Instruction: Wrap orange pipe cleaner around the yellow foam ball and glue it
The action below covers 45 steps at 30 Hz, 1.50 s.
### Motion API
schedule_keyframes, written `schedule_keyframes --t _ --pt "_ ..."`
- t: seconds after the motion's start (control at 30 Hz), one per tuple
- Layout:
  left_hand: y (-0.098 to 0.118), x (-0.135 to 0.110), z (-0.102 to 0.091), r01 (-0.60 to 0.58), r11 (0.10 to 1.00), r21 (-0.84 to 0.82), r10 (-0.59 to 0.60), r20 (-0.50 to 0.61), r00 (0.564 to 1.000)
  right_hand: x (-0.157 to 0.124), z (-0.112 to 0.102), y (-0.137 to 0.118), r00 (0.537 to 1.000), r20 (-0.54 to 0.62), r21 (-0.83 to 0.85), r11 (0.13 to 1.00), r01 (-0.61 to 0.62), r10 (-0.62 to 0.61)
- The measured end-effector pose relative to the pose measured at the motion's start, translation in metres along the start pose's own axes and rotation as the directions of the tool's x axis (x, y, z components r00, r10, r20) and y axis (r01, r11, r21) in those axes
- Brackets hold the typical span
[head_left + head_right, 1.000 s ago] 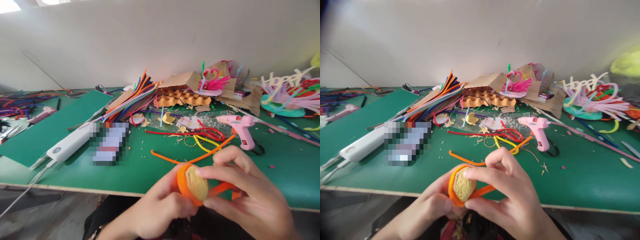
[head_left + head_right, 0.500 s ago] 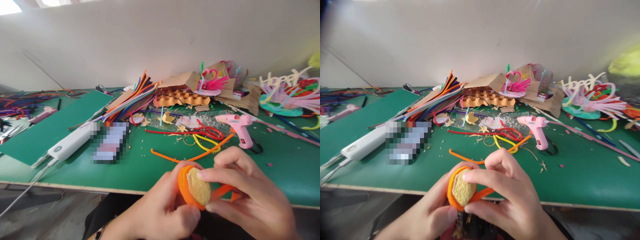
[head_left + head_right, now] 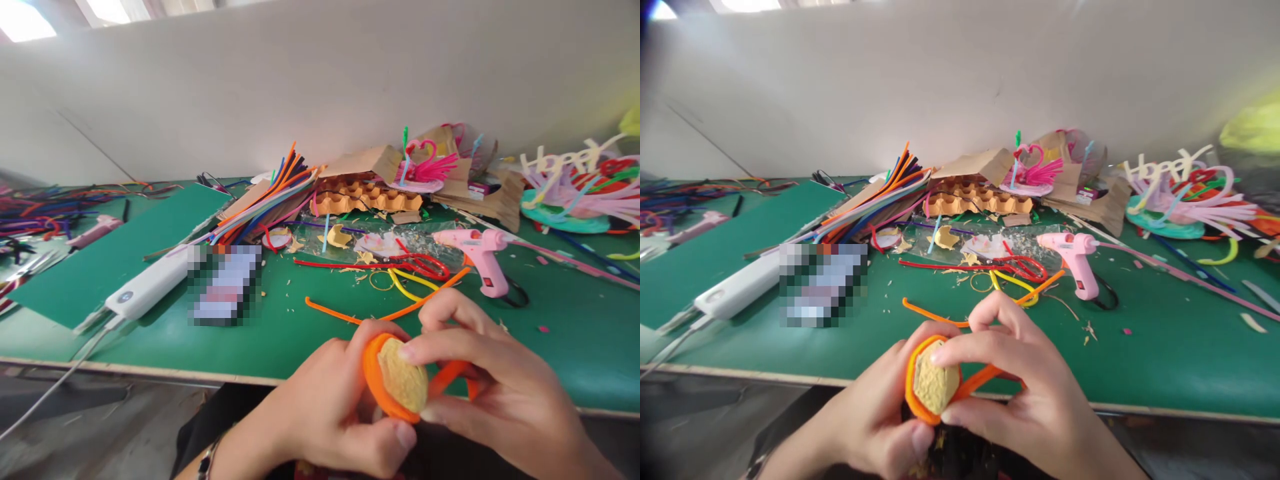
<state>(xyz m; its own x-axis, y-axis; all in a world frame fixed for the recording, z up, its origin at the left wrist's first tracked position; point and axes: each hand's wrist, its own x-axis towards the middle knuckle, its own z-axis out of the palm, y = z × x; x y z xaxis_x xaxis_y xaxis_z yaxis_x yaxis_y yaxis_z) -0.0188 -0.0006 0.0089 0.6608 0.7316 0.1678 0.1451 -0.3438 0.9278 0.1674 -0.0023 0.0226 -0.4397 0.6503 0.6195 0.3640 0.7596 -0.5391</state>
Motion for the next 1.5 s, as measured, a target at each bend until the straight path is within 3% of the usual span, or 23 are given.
schedule_keyframes --t 0.23,0.6,0.83,1.03,1.17,1.5 --pt "-0.001 0.003 -0.004 0.018 0.972 0.233 -0.009 -0.039 0.999 0.003 -0.001 0.006 0.997 0.009 0.070 0.995 -0.072 0.071" --pt "0.003 -0.001 -0.009 -0.010 1.000 -0.025 0.009 -0.050 0.999 0.003 0.007 0.004 0.993 0.008 0.282 0.953 -0.115 0.117" --pt "-0.001 0.000 -0.008 -0.020 0.990 0.137 0.039 -0.136 0.990 0.004 0.010 0.004 0.994 -0.002 0.273 0.957 -0.101 0.106" --pt "-0.006 0.001 -0.004 -0.079 0.997 0.029 0.082 -0.170 0.982 0.005 0.010 0.007 0.994 -0.008 0.292 0.951 -0.105 0.112" --pt "-0.004 0.001 -0.004 -0.101 0.993 0.065 0.110 -0.153 0.982 0.003 0.012 0.007 0.995 -0.044 0.287 0.955 -0.071 0.087" --pt "0.006 -0.001 -0.006 -0.013 0.997 0.071 0.025 -0.171 0.985 0.003 0.015 0.007 0.997 -0.064 0.262 0.965 -0.032 0.050"
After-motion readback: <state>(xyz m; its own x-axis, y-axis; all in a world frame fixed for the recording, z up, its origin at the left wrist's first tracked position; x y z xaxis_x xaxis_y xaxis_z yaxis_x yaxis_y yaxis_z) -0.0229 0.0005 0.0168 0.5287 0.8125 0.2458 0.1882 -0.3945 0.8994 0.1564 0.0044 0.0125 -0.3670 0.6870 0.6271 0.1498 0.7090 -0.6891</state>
